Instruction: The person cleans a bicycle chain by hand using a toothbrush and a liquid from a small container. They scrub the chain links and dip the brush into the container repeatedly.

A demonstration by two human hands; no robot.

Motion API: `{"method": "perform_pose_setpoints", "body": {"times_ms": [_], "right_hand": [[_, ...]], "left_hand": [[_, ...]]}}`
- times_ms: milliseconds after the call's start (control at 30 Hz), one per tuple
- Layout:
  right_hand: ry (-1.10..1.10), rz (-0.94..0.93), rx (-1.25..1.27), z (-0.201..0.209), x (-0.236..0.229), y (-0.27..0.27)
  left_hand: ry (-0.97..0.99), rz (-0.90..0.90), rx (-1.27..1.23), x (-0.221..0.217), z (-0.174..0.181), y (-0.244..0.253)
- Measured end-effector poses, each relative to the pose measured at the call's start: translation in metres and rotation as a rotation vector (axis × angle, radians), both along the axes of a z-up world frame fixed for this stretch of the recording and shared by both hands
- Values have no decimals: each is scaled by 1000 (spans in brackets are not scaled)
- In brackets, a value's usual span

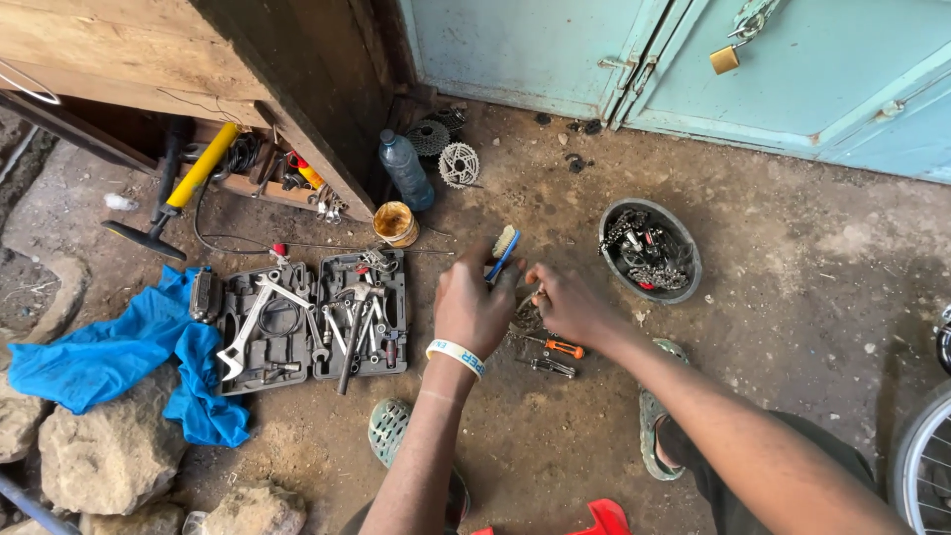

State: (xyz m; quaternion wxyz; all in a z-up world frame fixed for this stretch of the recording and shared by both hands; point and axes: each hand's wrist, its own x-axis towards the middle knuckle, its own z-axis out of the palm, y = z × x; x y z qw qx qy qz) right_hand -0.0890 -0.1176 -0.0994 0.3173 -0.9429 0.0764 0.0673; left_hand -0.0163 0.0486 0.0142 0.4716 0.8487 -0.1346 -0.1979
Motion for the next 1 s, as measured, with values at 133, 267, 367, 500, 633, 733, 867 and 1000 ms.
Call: {"method": "perform_pose_setpoints", "body": {"times_ms": [133, 267, 367, 500, 633, 733, 867, 1000], "right_hand": [[2, -54, 94, -36, -2, 0], [54, -113, 100, -64, 4, -4], [25, -192, 153, -51, 12, -6], [-21, -293, 124, -20, 18, -5], [-113, -387, 96, 3, 27, -7], [-130, -408, 73, 7, 30, -9], [-74, -405, 15, 14, 24, -6], [-53, -392, -4, -11, 21, -14]], "left_hand": [[2, -25, 60, 0, -1, -5], [1, -38, 104, -1, -4, -9], [-1, -42, 116, -6, 2, -11], [-5, -40, 101, -6, 5, -9], [-12, -31, 90, -4, 6, -9], [-20, -31, 84, -3, 6, -8], [-27, -27, 47, -4, 7, -7], [-37, -27, 51, -2, 6, -5]]}}
